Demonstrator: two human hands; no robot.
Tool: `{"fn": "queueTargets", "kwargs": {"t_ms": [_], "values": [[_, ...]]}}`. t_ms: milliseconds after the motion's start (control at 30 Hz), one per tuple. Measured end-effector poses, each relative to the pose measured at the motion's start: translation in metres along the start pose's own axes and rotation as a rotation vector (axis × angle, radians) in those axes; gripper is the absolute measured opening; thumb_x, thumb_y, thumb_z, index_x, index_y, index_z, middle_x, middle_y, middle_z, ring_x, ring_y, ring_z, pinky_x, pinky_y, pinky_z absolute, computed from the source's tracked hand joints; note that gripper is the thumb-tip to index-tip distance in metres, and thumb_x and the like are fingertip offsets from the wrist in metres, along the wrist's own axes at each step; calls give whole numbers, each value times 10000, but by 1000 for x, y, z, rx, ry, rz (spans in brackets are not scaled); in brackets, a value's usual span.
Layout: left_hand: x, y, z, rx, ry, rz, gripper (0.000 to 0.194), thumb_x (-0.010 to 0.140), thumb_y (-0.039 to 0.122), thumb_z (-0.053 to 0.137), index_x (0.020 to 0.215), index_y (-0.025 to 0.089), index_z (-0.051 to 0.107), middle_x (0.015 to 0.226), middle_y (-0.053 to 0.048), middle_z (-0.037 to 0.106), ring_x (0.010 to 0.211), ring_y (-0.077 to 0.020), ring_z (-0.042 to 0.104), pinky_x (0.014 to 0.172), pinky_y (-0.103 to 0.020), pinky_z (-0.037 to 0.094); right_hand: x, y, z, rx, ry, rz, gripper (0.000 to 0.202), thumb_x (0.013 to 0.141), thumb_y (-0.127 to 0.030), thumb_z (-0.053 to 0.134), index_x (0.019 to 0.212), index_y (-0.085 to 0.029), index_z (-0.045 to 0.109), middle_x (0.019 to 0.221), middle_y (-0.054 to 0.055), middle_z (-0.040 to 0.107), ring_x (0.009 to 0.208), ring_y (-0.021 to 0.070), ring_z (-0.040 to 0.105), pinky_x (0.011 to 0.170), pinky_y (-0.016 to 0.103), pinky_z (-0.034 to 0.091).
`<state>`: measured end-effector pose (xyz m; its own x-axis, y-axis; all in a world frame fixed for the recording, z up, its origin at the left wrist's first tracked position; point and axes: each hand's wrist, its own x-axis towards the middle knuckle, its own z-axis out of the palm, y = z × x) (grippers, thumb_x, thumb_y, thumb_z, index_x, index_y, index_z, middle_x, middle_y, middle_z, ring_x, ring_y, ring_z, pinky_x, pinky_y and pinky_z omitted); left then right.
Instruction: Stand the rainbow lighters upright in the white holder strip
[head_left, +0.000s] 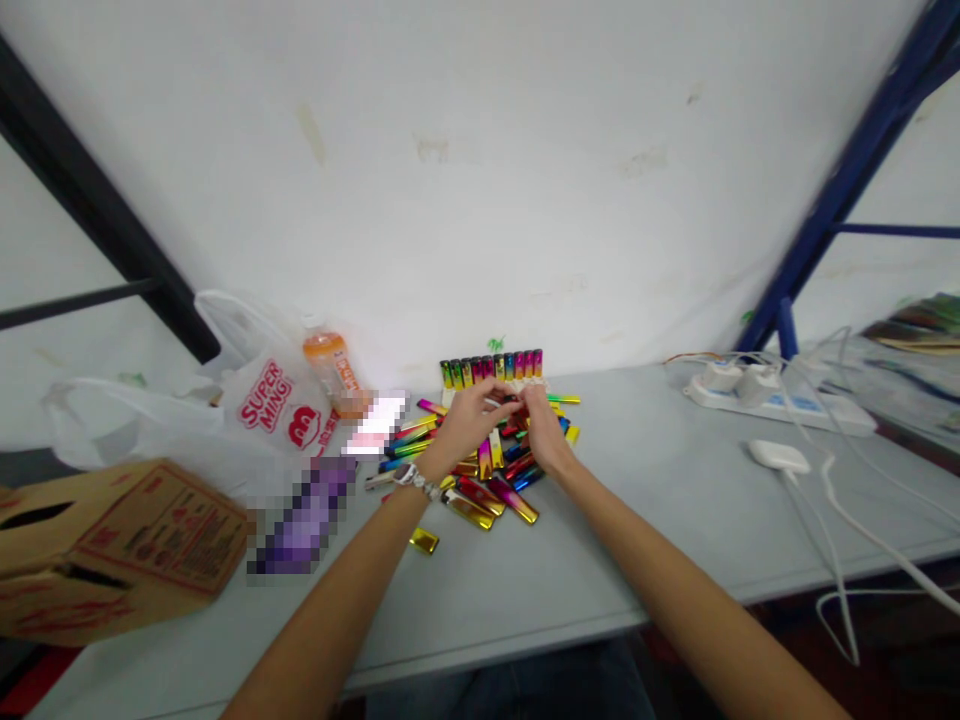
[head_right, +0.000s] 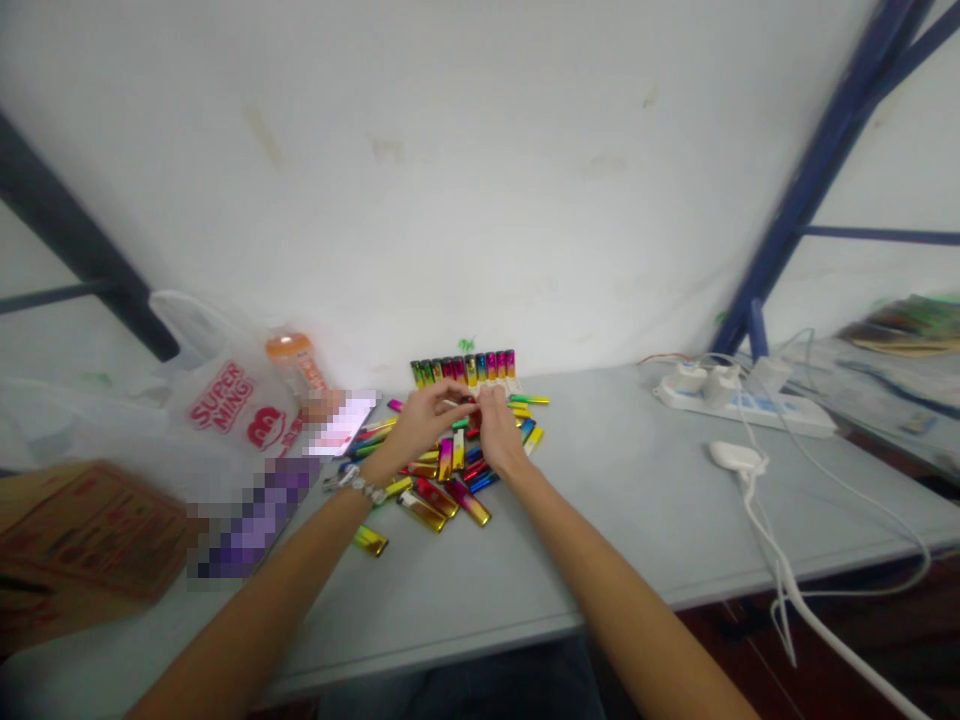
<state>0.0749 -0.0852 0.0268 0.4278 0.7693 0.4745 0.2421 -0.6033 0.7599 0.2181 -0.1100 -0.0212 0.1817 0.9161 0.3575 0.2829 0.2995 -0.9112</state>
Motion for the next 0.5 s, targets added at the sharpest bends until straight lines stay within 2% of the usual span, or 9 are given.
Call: {"fn": "queueTargets", "kwargs": {"t_ms": [100, 200, 333, 500], "values": [[27, 1, -9, 88, 75, 50, 179, 828, 277, 692, 958, 153, 695, 914, -65, 734, 853, -169, 688, 821, -318, 573, 13, 1, -22, -6, 119, 76, 420, 946, -622, 311, 932, -246, 498, 858, 22, 635, 790, 194, 594, 655, 290, 428], [56, -4, -11, 189, 81, 47, 146, 833, 196, 664, 956, 144, 724, 908, -70, 749, 842, -172, 693, 847, -324, 561, 23, 8, -37, -3, 201, 98, 406, 944, -591, 324, 923, -236, 519, 825, 20, 640, 781, 191, 600, 639, 279, 429], [87, -20, -4, 420, 8, 41, 166, 830, 147, 644, 946, 157, 761, 901, -78, 764, 867, -210, 697, 912, -361, 533, 25, 14, -42, -3, 198, 80, 432, 944, -581, 317, 873, -222, 547, 720, 4, 623, 704, 179, 584, 626, 274, 430], [109, -44, 7, 596, -61, 41, 207, 811, 100, 635, 941, 169, 779, 936, -88, 769, 873, -220, 693, 943, -381, 517, 23, 13, -39, 14, 154, 91, 439, 949, -568, 326, 828, -219, 564, 652, -10, 599, 646, 171, 576, 592, 267, 421]]}}
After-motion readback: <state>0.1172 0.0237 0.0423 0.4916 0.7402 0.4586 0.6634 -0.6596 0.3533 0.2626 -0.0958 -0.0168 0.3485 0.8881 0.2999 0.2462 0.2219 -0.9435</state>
